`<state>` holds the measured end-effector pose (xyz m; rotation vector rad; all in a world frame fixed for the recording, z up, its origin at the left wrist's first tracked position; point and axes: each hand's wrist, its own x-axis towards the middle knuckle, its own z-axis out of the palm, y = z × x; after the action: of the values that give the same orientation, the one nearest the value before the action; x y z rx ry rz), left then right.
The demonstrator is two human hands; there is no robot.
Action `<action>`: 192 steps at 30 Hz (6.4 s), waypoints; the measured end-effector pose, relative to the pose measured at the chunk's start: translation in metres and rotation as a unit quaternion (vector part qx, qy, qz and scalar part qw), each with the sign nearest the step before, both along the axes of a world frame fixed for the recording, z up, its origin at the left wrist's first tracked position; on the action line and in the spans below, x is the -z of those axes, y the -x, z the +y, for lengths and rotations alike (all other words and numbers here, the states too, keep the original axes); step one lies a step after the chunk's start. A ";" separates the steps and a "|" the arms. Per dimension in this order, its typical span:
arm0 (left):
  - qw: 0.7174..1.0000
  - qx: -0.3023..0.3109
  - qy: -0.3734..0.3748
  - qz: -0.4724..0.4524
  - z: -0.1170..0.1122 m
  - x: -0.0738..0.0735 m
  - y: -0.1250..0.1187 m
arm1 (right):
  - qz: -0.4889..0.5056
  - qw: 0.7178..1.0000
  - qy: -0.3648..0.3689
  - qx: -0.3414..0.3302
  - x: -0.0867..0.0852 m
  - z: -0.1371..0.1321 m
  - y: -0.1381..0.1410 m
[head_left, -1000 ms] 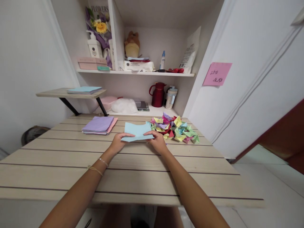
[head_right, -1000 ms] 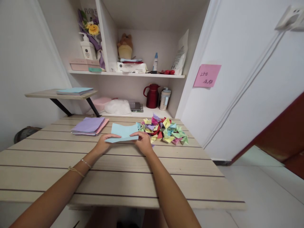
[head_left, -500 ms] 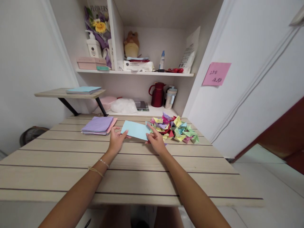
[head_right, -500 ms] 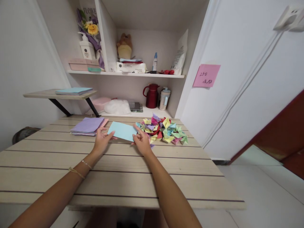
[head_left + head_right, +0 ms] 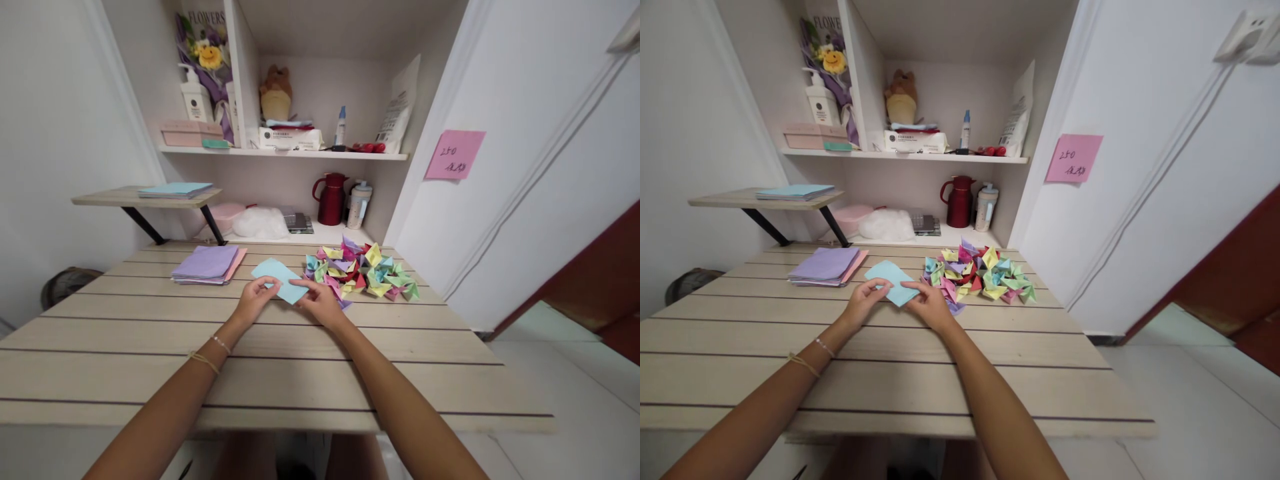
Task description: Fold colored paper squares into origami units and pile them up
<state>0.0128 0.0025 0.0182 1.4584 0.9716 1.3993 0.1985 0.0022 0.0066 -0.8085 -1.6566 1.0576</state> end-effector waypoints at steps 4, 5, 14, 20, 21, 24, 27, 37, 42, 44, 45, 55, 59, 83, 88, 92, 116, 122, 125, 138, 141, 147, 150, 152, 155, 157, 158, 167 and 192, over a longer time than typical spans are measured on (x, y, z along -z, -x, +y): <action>0.998 0.056 0.038 0.008 -0.002 0.003 -0.001 | 0.041 0.998 0.014 0.053 -0.004 0.001 -0.002; 0.997 0.062 0.044 0.002 -0.003 0.004 -0.003 | 0.051 0.996 0.021 0.063 -0.005 0.001 -0.002; 0.998 0.011 0.020 -0.052 0.001 -0.001 -0.005 | 0.161 0.983 0.082 0.028 0.000 0.009 -0.003; 0.996 0.038 0.054 -0.058 0.002 0.002 -0.005 | 0.124 0.987 0.099 0.002 0.005 0.006 0.002; 0.996 0.038 0.059 -0.055 0.002 0.003 -0.006 | 0.111 0.989 0.097 -0.003 0.005 0.005 0.003; 0.997 0.036 0.068 -0.032 0.001 0.006 -0.007 | 0.066 0.994 0.087 -0.021 0.005 0.001 0.006; 0.997 0.042 0.064 0.001 0.002 0.008 -0.006 | 0.047 0.995 0.083 -0.036 0.004 -0.003 0.009; 0.997 -0.011 0.066 0.025 0.001 0.005 -0.003 | 0.052 0.994 0.095 -0.013 0.006 0.000 0.008; 0.985 0.008 0.108 -0.134 0.000 0.001 -0.004 | 0.054 0.994 0.095 -0.012 0.006 -0.001 0.008; 0.978 0.012 0.106 -0.182 0.002 -0.002 -0.001 | 0.047 0.995 0.089 0.003 0.006 -0.001 0.007; 0.975 0.012 0.104 -0.197 0.003 -0.002 0.001 | 0.044 0.996 0.081 0.013 0.006 0.000 0.007; 0.986 0.010 0.097 -0.136 0.004 0.002 -0.001 | -0.078 0.990 -0.108 0.045 -0.005 -0.008 0.000; 0.987 0.050 0.098 -0.118 -0.001 -0.001 -0.004 | -0.073 0.988 -0.131 0.046 -0.006 -0.009 0.002; 0.996 -0.055 0.029 -0.067 -0.004 -0.003 -0.010 | 0.120 0.989 0.050 0.068 0.001 0.000 0.008; 0.999 -0.017 0.024 -0.040 -0.001 -0.001 -0.009 | 0.061 0.995 0.056 0.056 -0.001 0.002 0.003; 0.999 0.011 0.023 -0.035 0.000 0.001 -0.009 | 0.012 0.997 0.048 0.061 0.001 0.003 0.002; 0.908 0.244 0.288 -0.183 -0.001 0.004 -0.004 | -0.052 0.992 -0.006 0.112 -0.016 -0.015 0.009; 0.916 0.222 0.266 -0.201 0.000 0.003 -0.004 | 0.015 0.993 0.095 0.061 -0.004 -0.009 0.013; 0.913 0.244 0.247 -0.212 -0.001 0.001 -0.005 | 0.071 0.984 0.158 0.039 -0.001 -0.008 0.013; 0.918 0.275 0.237 -0.160 -0.010 0.008 -0.009 | 0.090 0.960 0.262 -0.030 -0.001 -0.009 0.014; 0.923 0.267 0.229 -0.155 -0.010 0.010 -0.009 | 0.079 0.957 0.275 -0.036 -0.001 -0.009 0.012; 0.921 0.278 0.216 -0.164 -0.014 0.003 -0.011 | 0.088 0.964 0.250 -0.020 -0.002 -0.009 0.014; 0.915 0.298 0.192 -0.193 -0.012 0.001 -0.012 | 0.081 0.985 0.143 0.051 -0.001 -0.008 0.015; 0.914 0.299 0.177 -0.208 -0.009 0.002 -0.012 | 0.053 0.991 0.064 0.102 -0.001 -0.007 0.015; 0.914 0.302 0.169 -0.212 -0.007 0.003 -0.014 | -0.004 0.992 0.004 0.128 -0.003 -0.009 0.013; 0.911 0.308 0.181 -0.204 -0.009 0.001 -0.016 | -0.048 0.989 -0.022 0.138 -0.004 -0.010 0.012; 0.910 0.310 0.191 -0.199 -0.011 0.000 -0.016 | -0.070 0.986 -0.035 0.144 -0.005 -0.011 0.011; 0.920 0.229 0.205 -0.244 -0.012 0.000 -0.017 | -0.114 0.980 -0.103 0.125 -0.007 -0.010 0.008; 0.989 0.044 0.109 -0.088 0.005 0.008 -0.001 | -0.010 1.000 0.002 0.006 -0.006 -0.004 0.002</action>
<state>0.0134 0.0078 0.0103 1.1816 0.9058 1.2896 0.1961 -0.0015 0.0125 -0.8331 -1.6642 1.0475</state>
